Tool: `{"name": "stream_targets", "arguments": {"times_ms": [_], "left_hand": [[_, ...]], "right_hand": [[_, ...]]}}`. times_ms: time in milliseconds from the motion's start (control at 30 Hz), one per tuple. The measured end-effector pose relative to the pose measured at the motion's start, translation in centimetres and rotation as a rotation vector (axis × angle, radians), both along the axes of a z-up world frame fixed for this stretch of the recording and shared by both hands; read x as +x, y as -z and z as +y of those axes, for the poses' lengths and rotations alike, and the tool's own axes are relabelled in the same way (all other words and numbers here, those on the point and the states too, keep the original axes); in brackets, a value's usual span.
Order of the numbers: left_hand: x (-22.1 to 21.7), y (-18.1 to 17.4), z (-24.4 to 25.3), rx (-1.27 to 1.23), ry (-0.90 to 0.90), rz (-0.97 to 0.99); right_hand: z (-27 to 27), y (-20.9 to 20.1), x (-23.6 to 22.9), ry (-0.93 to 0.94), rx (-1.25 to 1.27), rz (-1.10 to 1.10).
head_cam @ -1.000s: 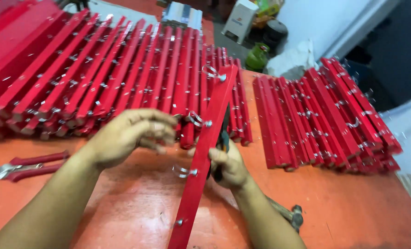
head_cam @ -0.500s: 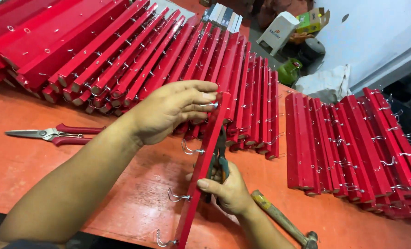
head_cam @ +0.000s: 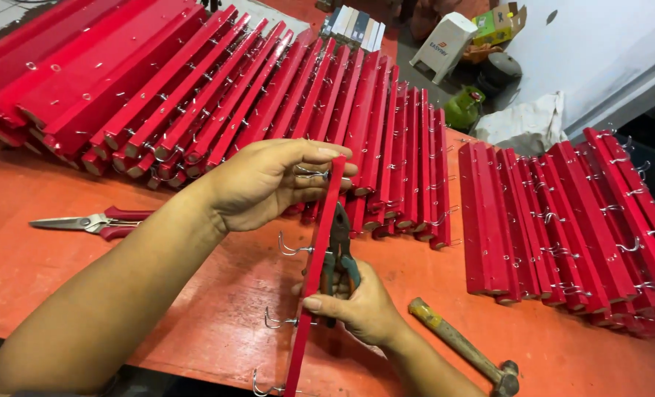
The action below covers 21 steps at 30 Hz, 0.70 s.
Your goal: Assembling red coat racks by securing metal hooks into pre-drilled holes using pliers.
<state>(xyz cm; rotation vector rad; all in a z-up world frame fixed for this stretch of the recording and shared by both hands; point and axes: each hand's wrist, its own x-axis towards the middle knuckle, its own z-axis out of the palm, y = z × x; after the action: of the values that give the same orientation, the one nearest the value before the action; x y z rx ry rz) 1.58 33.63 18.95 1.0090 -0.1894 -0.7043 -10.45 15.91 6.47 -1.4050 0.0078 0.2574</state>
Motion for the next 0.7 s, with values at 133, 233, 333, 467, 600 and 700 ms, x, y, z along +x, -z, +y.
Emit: {"name": "stream_targets", "arguments": {"times_ms": [133,233,333,467,600,700], "left_hand": [[-0.2,-0.6,0.6,0.044,0.025,0.007],[-0.1,-0.1,0.6,0.061,0.031,-0.018],[0.1,1.1,0.4,0.108,0.096,-0.110],[-0.3,1.3,0.2,0.141,0.075,-0.134],[-0.5,1.5,0.7,0.156,0.085,-0.147],[-0.4,2.0,0.9,0.119,0.059,-0.169]], "right_hand": [[0.7,-0.4,-0.3,0.010,0.039,-0.002],[1.3,-0.8,-0.6,0.042,0.061,0.033],[1.7,-1.4,-0.8,0.087,0.048,0.086],[1.7,-2.6,-1.1,0.005,-0.142,0.025],[2.0,-3.7,-1.4,-0.051,-0.255,-0.034],[1.3,-4.3,-1.5,-0.048,-0.305,-0.027]]}}
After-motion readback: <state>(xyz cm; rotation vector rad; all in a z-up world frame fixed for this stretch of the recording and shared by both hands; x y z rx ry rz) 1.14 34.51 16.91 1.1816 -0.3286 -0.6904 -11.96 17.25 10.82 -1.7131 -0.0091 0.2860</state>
